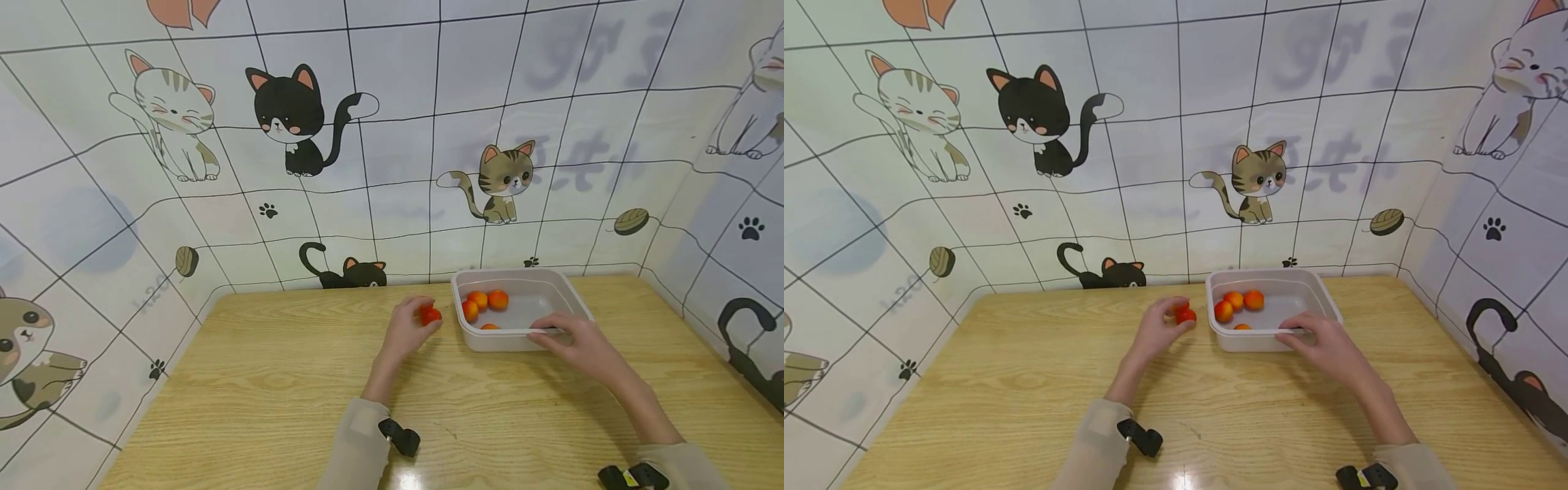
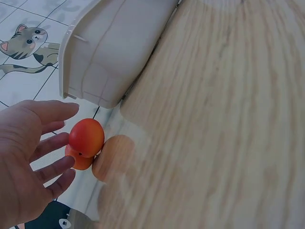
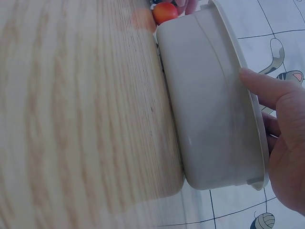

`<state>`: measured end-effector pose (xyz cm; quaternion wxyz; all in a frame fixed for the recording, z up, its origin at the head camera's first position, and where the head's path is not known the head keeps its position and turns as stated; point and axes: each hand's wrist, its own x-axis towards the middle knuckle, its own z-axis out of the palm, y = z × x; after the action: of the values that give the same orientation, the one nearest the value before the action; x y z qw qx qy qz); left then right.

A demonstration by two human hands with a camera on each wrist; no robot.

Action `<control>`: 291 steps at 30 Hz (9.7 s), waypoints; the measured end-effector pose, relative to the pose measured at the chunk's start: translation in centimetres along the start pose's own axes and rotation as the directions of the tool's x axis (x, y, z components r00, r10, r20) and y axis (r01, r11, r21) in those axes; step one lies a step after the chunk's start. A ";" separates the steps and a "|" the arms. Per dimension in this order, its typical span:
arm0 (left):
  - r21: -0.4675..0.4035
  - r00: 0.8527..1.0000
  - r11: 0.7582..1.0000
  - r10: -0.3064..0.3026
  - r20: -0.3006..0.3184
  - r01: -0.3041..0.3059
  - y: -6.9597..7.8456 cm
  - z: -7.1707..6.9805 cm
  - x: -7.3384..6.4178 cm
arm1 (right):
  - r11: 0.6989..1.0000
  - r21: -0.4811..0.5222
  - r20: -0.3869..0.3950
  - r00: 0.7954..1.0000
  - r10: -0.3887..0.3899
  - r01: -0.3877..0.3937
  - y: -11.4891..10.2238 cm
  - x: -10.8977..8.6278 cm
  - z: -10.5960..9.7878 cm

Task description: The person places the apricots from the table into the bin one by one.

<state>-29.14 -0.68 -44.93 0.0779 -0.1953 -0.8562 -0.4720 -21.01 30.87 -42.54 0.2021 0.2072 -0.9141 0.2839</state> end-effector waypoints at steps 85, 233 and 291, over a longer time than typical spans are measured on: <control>-0.268 0.990 0.955 0.104 -0.098 -0.126 5.7 1.1 0.1 | 1.000 0.003 -0.006 1.000 -0.004 0.004 -0.2 0.1 0.0; -0.128 0.978 0.983 -0.150 -0.147 0.131 -2.5 0.4 0.4 | 1.000 -0.011 -0.008 1.000 0.015 -0.015 -0.1 0.0 0.1; -0.228 0.985 0.968 0.074 -0.156 -0.108 6.6 1.2 -0.1 | 1.000 -0.004 -0.011 1.000 -0.001 0.001 0.0 -0.1 0.1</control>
<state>-26.30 3.42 -40.51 0.1383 -0.2072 -0.7762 -0.5792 -20.99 30.83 -42.69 0.2075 0.2058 -0.9135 0.2830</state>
